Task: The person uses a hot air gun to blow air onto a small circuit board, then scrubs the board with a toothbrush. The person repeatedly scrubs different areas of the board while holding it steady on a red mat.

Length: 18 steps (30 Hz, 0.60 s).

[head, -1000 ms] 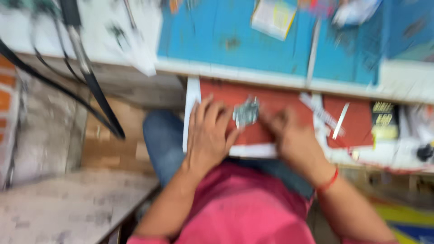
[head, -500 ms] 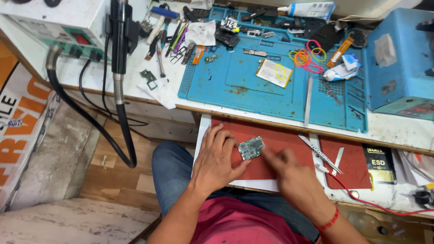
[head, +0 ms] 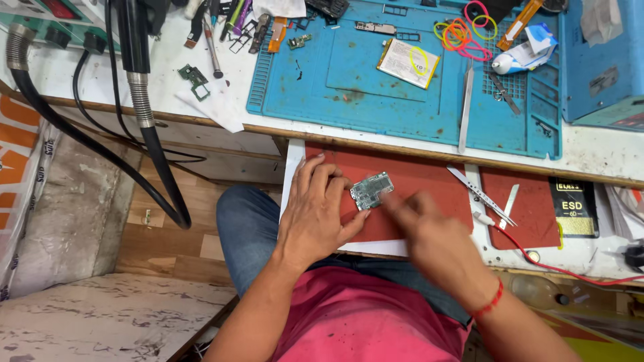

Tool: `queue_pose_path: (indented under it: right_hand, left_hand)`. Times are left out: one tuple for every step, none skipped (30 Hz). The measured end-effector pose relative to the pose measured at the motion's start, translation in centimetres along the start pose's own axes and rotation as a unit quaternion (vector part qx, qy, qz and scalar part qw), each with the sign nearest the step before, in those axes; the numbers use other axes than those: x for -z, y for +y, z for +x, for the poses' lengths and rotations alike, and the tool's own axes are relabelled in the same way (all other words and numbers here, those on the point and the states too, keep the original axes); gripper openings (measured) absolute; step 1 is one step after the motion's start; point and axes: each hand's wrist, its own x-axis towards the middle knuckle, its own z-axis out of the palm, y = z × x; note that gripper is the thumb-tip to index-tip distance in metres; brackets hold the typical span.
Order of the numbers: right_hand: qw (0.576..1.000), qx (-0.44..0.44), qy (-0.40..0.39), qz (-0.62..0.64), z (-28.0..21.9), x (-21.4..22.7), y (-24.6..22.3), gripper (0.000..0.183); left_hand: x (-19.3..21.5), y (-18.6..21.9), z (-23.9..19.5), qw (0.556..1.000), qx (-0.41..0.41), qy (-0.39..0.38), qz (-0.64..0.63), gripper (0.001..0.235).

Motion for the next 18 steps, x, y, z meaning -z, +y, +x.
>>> queue_pose_path:
  right_hand:
    - [1.0, 0.001, -0.009, 0.003, -0.12, -0.03, -0.22, 0.065]
    - [1.0, 0.003, -0.017, 0.005, -0.19, -0.08, -0.37, 0.065]
    - [1.0, 0.002, -0.024, 0.005, -0.33, -0.07, -0.43, 0.064]
    - [0.999, -0.03, -0.011, -0.004, -0.34, -0.03, -0.43, 0.063]
    - [0.998, -0.058, 0.0, -0.014, -0.16, 0.04, -0.38, 0.062]
    - [0.996, -0.087, 0.012, -0.024, -0.06, 0.14, -0.39, 0.061]
    - [0.999, -0.046, -0.007, -0.01, 0.15, 0.17, -0.46, 0.06]
    - [1.0, -0.005, -0.026, 0.004, 0.26, 0.18, -0.54, 0.059]
    - [0.998, 0.033, -0.046, 0.02, -0.01, 0.1, -0.67, 0.058]
    - [1.0, 0.0, -0.027, 0.012, -0.19, 0.03, -0.69, 0.056]
    - [0.999, -0.032, -0.002, 0.0, -0.18, 0.09, -0.53, 0.055]
    - [0.998, -0.064, 0.022, -0.011, -0.25, 0.14, -0.41, 0.054]
    - [0.999, -0.041, 0.009, -0.013, -0.3, 0.14, -0.33, 0.058]
    - [1.0, -0.019, -0.004, -0.015, -0.3, 0.17, -0.21, 0.061]
    - [1.0, 0.004, -0.019, -0.011, -0.24, 0.02, -0.31, 0.065]
    - [1.0, 0.012, -0.011, -0.008, -0.07, -0.13, -0.31, 0.064]
    - [1.0, 0.013, -0.005, -0.006, -0.28, -0.26, -0.26, 0.064]
    - [1.0, 0.014, 0.001, -0.003, -0.42, -0.43, -0.25, 0.063]
  left_hand:
    - [0.14, 0.04, -0.19, 1.0, 0.0, -0.006, 0.002, 0.051]
    - [0.26, 0.0, -0.34, 1.0, 0.0, -0.004, -0.001, 0.051]
    - [0.17, 0.0, -0.32, 1.0, -0.004, -0.001, -0.006, 0.051]
    - [0.07, -0.02, -0.32, 1.0, -0.007, 0.002, -0.011, 0.051]
    - [0.02, -0.07, -0.3, 1.0, -0.011, 0.004, -0.011, 0.051]
    - [-0.01, -0.1, -0.25, 1.0, -0.015, 0.007, -0.011, 0.051]
    - [0.16, -0.2, -0.24, 1.0, -0.017, 0.008, -0.007, 0.051]
    - [0.23, -0.31, -0.1, 1.0, -0.017, 0.007, -0.001, 0.051]
    - [0.25, -0.28, -0.16, 1.0, -0.018, 0.004, 0.003, 0.051]
    - [0.32, -0.18, -0.33, 1.0, -0.019, 0.0, 0.008, 0.051]
    - [0.26, -0.14, -0.15, 1.0, -0.015, -0.003, 0.002, 0.05]
    - [0.25, -0.08, -0.03, 1.0, -0.011, -0.006, -0.004, 0.05]
    - [0.33, -0.04, -0.1, 1.0, -0.003, -0.009, -0.008, 0.049]
    - [0.24, -0.02, 0.03, 1.0, -0.012, -0.004, -0.004, 0.05]
    - [0.39, -0.09, -0.02, 1.0, -0.019, -0.002, 0.002, 0.05]
    - [0.52, -0.25, -0.06, 1.0, -0.025, -0.002, 0.009, 0.051]
    - [0.44, -0.25, -0.29, 1.0, -0.02, -0.004, 0.003, 0.051]
    - [0.36, -0.28, -0.51, 1.0, -0.015, -0.007, -0.002, 0.051]
